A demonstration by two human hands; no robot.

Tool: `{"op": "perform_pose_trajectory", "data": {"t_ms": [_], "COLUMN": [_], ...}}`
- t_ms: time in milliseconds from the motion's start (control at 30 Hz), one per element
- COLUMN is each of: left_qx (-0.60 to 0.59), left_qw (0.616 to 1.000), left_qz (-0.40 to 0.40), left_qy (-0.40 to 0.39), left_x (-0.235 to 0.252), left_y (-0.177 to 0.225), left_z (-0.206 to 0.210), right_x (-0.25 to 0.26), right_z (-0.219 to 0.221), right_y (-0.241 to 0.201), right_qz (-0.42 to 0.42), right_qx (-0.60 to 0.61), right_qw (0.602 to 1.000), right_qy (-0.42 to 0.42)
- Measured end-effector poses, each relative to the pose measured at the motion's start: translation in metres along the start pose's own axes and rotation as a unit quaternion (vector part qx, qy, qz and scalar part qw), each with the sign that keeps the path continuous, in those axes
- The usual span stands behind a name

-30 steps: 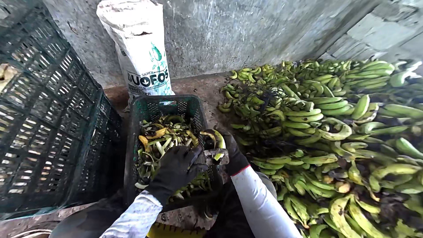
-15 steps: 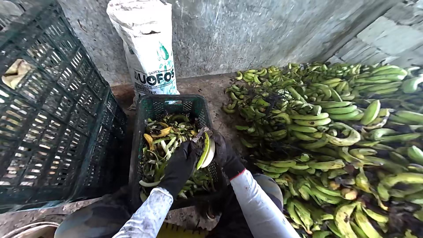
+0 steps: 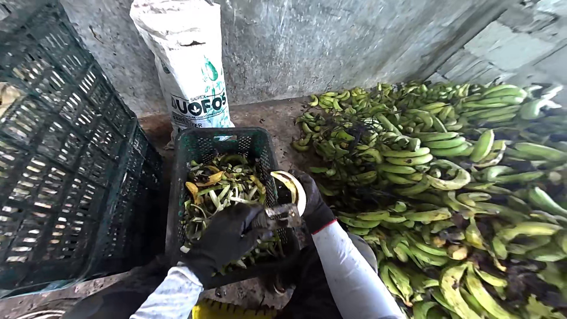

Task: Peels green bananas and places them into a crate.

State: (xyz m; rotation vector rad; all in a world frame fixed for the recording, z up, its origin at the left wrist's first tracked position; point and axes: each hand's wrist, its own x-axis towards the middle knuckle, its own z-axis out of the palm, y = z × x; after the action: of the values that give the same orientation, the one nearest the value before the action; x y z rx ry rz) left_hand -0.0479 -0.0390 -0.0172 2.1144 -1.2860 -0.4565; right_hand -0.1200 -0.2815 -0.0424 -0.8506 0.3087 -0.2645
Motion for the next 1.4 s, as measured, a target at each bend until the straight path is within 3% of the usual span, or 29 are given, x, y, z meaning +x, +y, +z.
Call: {"op": "perform_pose_trajectory", "data": {"t_ms": [67,167,367,467,600,667,733,800,867,933,1033,1067,1133,1233,1333,1400], "left_qx": [0.012,-0.041,-0.22,-0.245,-0.213,-0.257,-0.405,-0.568,-0.64,-0.685,-0.728,-0.729,-0.723,-0.733,-0.733,-0.701], "left_qw": [1.0,0.992,0.93,0.925,0.949,0.937,0.868,0.752,0.68,0.622,0.559,0.551,0.581,0.588,0.581,0.619], "left_qz": [-0.008,-0.116,-0.261,-0.247,-0.2,-0.208,-0.239,-0.254,-0.242,-0.242,-0.266,-0.284,-0.262,-0.226,-0.232,-0.233], "left_qy": [-0.009,-0.018,0.135,0.156,0.121,0.115,0.158,0.218,0.263,0.291,0.296,0.29,0.267,0.255,0.269,0.266], "left_x": [0.003,0.016,0.025,0.021,0.018,0.017,0.019,0.016,0.004,-0.004,-0.012,-0.009,-0.006,-0.004,-0.003,-0.01], "left_y": [0.004,0.004,-0.028,-0.026,-0.015,-0.017,-0.023,-0.032,-0.043,-0.042,-0.02,-0.015,-0.021,-0.028,-0.029,-0.028], "left_z": [0.012,0.017,0.012,0.003,0.0,0.002,0.008,0.008,0.007,0.001,-0.015,-0.021,-0.017,-0.01,-0.017,-0.026], "right_x": [-0.005,-0.008,-0.014,-0.015,-0.012,-0.01,-0.012,-0.009,0.003,0.024,0.042,0.045,0.054,0.071,0.071,0.051], "right_z": [0.006,0.016,0.032,0.03,0.02,0.021,0.025,0.042,0.077,0.131,0.251,0.292,0.359,0.42,0.402,0.352], "right_y": [0.002,0.017,0.023,0.018,0.024,0.029,0.032,0.04,0.051,0.059,0.053,0.049,0.04,0.029,0.005,-0.018], "right_qz": [0.008,0.035,-0.004,-0.041,-0.146,-0.171,-0.183,-0.183,-0.162,-0.168,-0.162,-0.146,-0.112,-0.103,-0.147,-0.181], "right_qx": [-0.048,-0.053,-0.008,-0.031,-0.248,-0.291,-0.3,-0.298,-0.247,-0.183,-0.102,-0.077,-0.095,-0.171,-0.308,-0.388], "right_qw": [0.999,0.998,1.0,0.999,0.958,0.941,0.936,0.934,0.951,0.968,0.974,0.97,0.953,0.945,0.904,0.873], "right_qy": [0.017,0.007,0.005,0.008,-0.004,-0.012,0.01,0.07,0.09,0.029,-0.124,-0.176,-0.264,-0.26,-0.256,-0.231]}}
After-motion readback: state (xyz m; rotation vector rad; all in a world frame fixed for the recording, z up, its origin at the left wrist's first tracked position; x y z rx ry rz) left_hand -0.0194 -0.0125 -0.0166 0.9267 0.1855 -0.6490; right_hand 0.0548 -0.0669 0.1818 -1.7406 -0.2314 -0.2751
